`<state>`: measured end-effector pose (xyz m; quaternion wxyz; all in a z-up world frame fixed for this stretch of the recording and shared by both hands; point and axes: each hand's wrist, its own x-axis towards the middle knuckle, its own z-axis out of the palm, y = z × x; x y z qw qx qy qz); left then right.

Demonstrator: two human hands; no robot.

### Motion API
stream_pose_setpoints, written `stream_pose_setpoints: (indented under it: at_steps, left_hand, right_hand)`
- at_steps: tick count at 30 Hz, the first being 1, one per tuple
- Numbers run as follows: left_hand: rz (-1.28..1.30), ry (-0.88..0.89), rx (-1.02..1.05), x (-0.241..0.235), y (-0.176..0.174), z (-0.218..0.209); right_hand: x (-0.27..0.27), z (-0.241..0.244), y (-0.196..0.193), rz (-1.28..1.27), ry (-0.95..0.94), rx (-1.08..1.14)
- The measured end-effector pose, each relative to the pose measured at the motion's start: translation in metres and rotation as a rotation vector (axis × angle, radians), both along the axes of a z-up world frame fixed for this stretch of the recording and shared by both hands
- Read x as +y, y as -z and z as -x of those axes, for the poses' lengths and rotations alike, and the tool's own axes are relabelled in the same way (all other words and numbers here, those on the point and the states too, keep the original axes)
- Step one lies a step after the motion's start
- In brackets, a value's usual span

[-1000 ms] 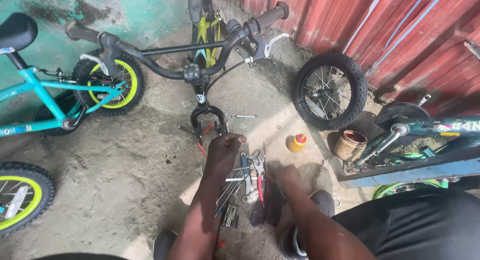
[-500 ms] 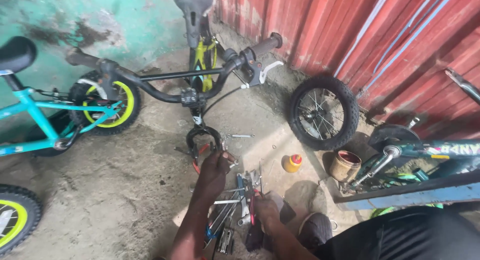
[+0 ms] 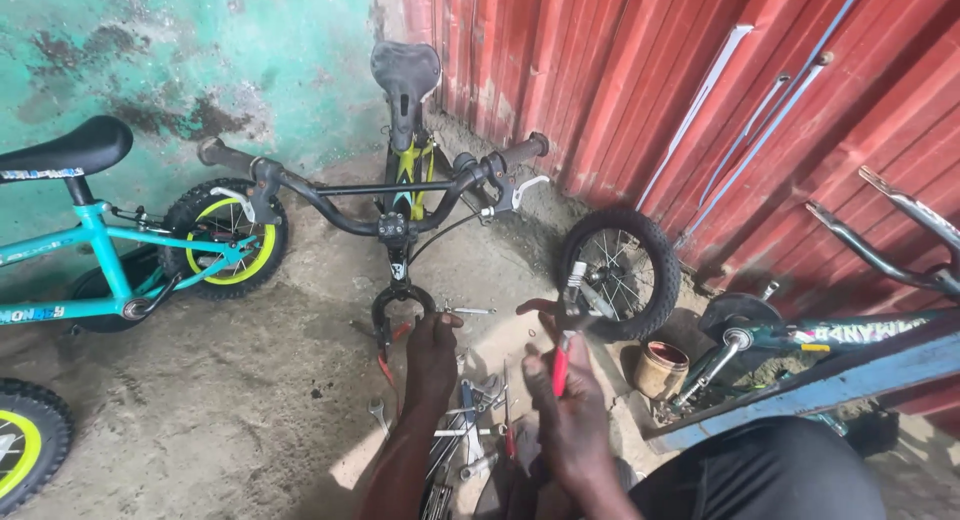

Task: The person uses pliers to cut and adjust a small metal piece, likely a cable or wire, while working on a bicycle. They also use a wrench to tighten a bolt on the bicycle's handlebar area.

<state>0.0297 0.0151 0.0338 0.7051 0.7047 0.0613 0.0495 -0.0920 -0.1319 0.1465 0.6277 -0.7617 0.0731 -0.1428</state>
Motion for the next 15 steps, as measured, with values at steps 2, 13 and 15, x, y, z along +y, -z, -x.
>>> stream_pose_setpoints:
  at_steps: [2, 13, 15]
  left_hand:
    - [-0.119, -0.015, -0.075, -0.003, 0.006, -0.001]
    - [-0.139, 0.061, -0.282, -0.012, -0.055, 0.028]
    - [-0.171, 0.076, -0.362, -0.011, -0.065, 0.032]
  right_hand:
    - [-0.009, 0.005, -0.022, 0.120, -0.054, -0.228]
    - [-0.004, 0.006, -0.002, 0.148, -0.027, 0.409]
    - [-0.004, 0.004, 0.003, 0.299, -0.036, 0.450]
